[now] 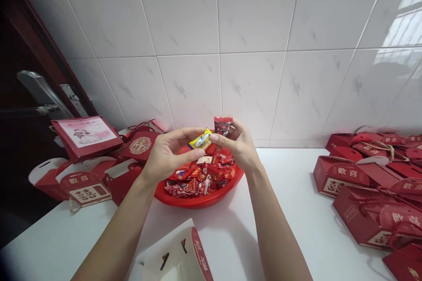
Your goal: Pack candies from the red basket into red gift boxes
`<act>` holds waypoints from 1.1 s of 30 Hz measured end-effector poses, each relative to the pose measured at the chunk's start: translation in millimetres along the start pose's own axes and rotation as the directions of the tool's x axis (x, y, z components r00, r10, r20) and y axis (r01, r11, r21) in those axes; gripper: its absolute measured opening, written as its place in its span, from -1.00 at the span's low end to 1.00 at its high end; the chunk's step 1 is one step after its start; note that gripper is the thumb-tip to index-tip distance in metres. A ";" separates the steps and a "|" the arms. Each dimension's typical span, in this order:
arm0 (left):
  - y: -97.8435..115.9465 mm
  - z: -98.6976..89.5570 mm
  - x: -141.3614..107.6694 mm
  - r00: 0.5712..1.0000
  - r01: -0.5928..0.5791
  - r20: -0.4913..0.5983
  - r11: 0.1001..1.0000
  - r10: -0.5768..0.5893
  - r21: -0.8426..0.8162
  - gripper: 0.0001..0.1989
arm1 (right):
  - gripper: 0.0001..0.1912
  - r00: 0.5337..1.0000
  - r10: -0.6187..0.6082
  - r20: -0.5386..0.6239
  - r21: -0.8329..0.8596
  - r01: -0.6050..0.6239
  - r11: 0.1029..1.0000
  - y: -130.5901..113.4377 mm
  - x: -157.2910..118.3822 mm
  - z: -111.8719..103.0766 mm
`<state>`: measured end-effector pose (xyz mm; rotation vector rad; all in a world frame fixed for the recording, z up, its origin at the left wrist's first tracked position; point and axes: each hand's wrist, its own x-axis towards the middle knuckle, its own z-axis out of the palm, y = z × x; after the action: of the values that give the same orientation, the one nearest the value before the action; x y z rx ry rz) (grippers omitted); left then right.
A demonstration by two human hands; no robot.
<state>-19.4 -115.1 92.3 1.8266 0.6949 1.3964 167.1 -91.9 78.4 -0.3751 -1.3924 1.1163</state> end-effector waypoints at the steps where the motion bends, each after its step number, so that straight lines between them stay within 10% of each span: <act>1: 4.6 -0.3 -1.7 0.999 0.026 0.020 1.000 -0.026 -0.005 -0.60 | -0.64 0.999 0.012 0.043 -0.014 -0.012 1.000 -3.5 -1.5 0.6; 6: 23.9 1.5 -9.2 0.984 0.162 0.075 0.987 -0.160 -0.018 -0.76 | -0.63 0.981 0.063 0.184 -0.100 -0.045 0.994 -22.7 -9.1 8.2; 15: 25.6 15.7 -12.9 0.913 -0.020 -0.405 0.989 -0.042 -0.147 -0.77 | -0.63 0.997 0.039 0.068 -0.096 -0.033 0.995 -32.3 -12.2 32.2; 33: 28.6 11.4 -13.4 0.915 0.126 -0.359 0.977 -0.181 -0.172 -0.85 | -0.64 1.000 0.018 -0.003 -0.122 -0.019 0.992 -29.9 -10.8 30.6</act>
<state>-12.3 -144.9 105.9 1.3724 0.8830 1.6598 153.7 -126.6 102.1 -0.4773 -1.4621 1.0484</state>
